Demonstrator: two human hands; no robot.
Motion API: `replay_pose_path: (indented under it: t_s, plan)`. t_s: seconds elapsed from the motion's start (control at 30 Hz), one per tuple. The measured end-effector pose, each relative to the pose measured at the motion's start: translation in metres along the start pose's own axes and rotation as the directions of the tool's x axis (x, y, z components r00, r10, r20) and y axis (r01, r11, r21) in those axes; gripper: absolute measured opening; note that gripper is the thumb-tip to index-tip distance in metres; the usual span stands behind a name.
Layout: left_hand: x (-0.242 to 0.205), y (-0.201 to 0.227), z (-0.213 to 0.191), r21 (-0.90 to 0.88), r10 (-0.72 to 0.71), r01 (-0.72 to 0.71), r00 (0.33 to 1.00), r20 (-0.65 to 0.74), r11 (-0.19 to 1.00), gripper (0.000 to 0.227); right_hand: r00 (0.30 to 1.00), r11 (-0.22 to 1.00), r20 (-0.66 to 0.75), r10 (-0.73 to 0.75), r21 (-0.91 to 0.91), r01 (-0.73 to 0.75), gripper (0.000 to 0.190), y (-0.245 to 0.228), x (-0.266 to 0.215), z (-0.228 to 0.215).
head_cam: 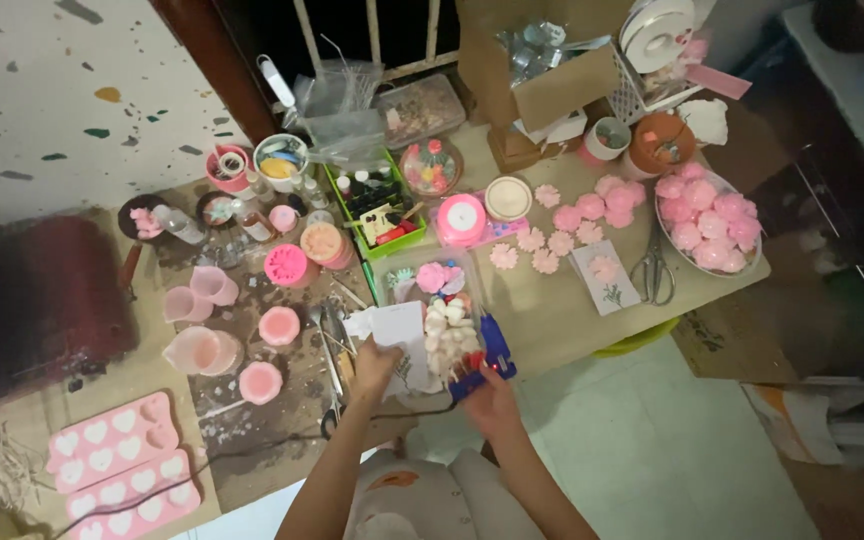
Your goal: Glue decorative pink flower-shaped wax objects onto 'Thank you' gift cards.
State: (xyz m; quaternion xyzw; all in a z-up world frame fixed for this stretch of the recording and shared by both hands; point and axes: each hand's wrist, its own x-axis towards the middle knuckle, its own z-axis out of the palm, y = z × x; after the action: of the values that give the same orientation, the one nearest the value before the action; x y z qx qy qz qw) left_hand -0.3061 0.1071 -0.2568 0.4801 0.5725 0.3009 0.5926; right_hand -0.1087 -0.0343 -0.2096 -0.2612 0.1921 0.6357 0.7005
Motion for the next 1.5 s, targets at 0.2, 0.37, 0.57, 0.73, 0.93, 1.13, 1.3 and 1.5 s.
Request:
replay_pose_path:
  t_s: [0.2,0.37,0.57,0.73,0.93,1.13,1.3,1.5]
  plan:
    - [0.012,0.024,0.014,0.579,0.427,-0.269,0.891,-0.153,0.77,0.076,1.0,0.997,-0.019,-0.013,0.072,0.014,0.018,0.0,-0.029,-0.046]
    - [0.008,0.092,0.051,0.691,0.582,-0.341,0.801,-0.142,0.638,0.067,1.0,0.992,0.006,0.03,0.122,-0.03,0.026,0.002,-0.047,-0.073]
    - [0.073,0.078,0.177,0.66,0.638,-0.646,0.702,0.316,0.384,0.04,0.999,0.991,0.0,0.042,0.126,-0.041,0.029,-0.008,-0.067,-0.072]
    - [0.114,0.084,0.249,0.726,0.502,-0.667,0.691,0.52,0.167,0.061,0.98,0.996,0.183,-0.072,0.072,0.059,0.035,-0.015,-0.075,-0.058]
    - [0.117,0.109,0.258,0.832,0.33,-0.526,0.828,0.453,0.178,0.074,0.977,0.995,0.19,-0.094,0.037,0.089,0.041,-0.018,-0.08,-0.059]
    - [0.091,0.148,0.25,0.852,0.156,-0.364,0.932,0.328,0.376,0.078,0.978,0.994,0.183,-0.105,-0.004,0.107,0.047,-0.03,-0.082,-0.074]
    - [0.095,0.087,0.21,-0.483,-0.036,0.373,0.818,0.574,0.792,0.052,0.968,0.968,0.091,-0.234,-0.074,0.241,0.045,-0.046,-0.067,-0.072]
    - [-0.041,0.196,0.033,-0.694,0.258,0.591,0.655,0.71,0.411,0.06,0.878,0.72,0.386,-0.284,-0.519,0.461,0.032,-0.063,-0.119,0.1]
